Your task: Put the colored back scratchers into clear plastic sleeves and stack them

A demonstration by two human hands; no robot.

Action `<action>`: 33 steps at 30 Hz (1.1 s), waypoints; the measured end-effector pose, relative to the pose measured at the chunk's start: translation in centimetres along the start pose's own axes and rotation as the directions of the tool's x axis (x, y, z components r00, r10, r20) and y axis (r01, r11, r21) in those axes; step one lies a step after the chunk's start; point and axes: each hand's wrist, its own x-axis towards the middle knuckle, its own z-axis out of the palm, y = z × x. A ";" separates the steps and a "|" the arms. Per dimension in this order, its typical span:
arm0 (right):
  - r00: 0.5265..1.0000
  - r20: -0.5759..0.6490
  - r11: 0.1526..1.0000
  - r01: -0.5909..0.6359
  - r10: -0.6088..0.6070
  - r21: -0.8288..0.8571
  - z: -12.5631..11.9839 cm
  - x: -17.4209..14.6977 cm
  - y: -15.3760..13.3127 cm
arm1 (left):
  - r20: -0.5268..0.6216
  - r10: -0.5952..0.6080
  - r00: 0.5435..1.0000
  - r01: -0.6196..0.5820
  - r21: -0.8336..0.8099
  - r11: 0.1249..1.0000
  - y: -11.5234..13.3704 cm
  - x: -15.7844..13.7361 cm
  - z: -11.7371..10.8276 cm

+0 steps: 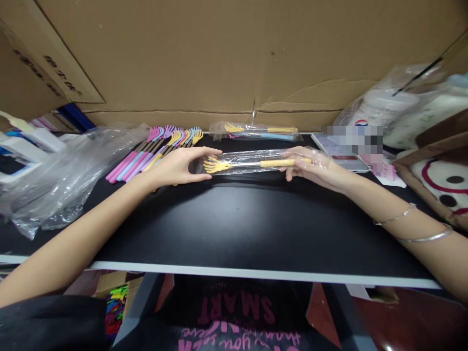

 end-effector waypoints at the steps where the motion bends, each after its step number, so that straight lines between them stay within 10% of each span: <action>1: 1.000 -0.007 1.000 0.012 -0.012 0.003 0.1 0.0 0.0 | 0.004 -0.008 1.000 0.008 0.005 1.000 0.0 0.0 0.0; 33: 0.995 0.048 0.960 -0.100 0.090 0.263 0.8 0.0 -0.9 | 0.026 -0.088 0.996 0.086 0.075 0.993 -0.8 -0.3 0.1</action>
